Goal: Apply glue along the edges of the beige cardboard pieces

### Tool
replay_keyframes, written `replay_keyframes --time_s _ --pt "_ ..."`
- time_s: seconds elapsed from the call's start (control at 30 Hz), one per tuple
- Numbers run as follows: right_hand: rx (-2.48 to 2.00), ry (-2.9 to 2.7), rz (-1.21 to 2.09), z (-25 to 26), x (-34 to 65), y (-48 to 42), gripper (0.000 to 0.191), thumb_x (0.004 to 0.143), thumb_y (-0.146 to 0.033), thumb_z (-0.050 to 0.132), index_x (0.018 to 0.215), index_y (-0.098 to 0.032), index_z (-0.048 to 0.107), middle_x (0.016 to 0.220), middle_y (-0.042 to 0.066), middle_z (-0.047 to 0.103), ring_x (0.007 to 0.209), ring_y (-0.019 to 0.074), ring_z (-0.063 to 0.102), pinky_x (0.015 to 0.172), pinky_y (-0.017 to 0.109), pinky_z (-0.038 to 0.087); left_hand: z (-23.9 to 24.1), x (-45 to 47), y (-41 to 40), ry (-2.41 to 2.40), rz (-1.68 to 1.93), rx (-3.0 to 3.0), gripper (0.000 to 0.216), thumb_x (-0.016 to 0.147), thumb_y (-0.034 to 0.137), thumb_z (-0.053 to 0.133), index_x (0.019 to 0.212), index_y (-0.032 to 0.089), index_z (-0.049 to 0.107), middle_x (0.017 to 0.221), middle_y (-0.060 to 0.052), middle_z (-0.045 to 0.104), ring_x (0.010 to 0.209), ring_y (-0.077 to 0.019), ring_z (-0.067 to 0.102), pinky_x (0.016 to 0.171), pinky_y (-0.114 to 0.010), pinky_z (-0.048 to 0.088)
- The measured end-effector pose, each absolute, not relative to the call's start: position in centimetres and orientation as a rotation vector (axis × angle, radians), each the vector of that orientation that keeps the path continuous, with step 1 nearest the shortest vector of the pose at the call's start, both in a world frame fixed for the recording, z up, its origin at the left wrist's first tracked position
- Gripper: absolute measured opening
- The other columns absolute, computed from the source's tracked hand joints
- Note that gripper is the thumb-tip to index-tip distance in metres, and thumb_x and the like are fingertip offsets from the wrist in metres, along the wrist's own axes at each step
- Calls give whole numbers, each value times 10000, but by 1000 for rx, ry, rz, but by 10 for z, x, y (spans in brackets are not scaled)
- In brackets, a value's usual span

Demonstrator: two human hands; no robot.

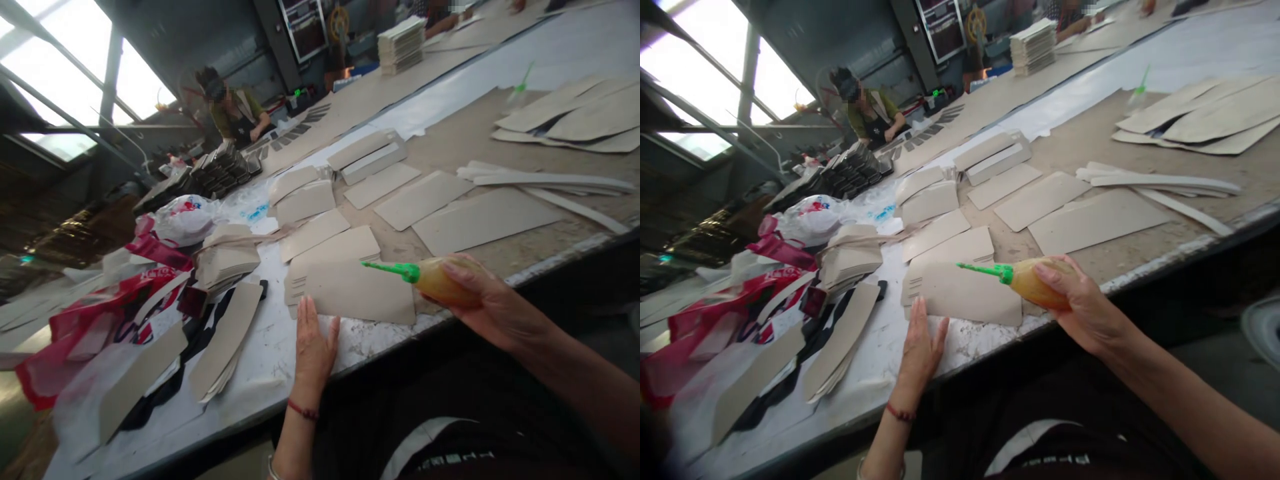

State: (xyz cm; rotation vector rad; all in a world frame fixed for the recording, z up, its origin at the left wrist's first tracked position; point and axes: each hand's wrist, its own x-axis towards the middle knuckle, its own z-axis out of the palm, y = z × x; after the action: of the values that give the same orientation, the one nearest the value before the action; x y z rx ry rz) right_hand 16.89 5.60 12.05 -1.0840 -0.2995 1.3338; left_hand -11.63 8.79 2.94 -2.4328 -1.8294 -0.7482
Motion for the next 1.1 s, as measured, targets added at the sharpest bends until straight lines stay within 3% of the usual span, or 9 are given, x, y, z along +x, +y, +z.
replay_keyframes --time_s 0.3,0.63,0.8,1.0,1.1 --pt "-1123 -283 1269 107 199 55 394 577 -341 871 832 -225 594 829 -9 661 796 165 630 691 247 542 26 -98 39 -1907 -681 -2396 659 881 530 531 1323 42 504 1393 -319 461 1335 -427 414 1070 -624 348" --pt "-1193 -352 1179 110 212 60 467 533 -343 896 845 -234 566 825 -12 660 757 161 626 628 235 528 22 -80 -28 -1989 -656 -2279 688 882 377 569 1498 203 314 1370 -225 471 1282 -425 407 1029 -628 336" --pt "-1256 -454 1115 112 210 61 490 553 -357 900 890 -239 564 777 -28 650 690 131 595 596 198 493 24 -75 -18 -1893 -794 -2227 658 889 295 579 1492 263 318 1284 -184 536 1221 -380 472 1005 -580 382" --pt "-1456 -775 1028 113 205 57 522 622 -484 849 984 -262 547 776 -28 647 700 145 595 600 214 490 26 -64 -3 -1556 -816 -2356 527 865 194 629 1368 148 481 1288 -149 576 1236 -295 509 1001 -439 467" --pt "-1611 -1058 974 117 192 52 507 667 -540 795 1014 -273 541 792 -14 645 675 169 611 572 249 502 24 -57 -1 -1547 -782 -2369 453 867 184 624 1304 108 530 1296 -160 577 1255 -289 496 1017 -434 466"
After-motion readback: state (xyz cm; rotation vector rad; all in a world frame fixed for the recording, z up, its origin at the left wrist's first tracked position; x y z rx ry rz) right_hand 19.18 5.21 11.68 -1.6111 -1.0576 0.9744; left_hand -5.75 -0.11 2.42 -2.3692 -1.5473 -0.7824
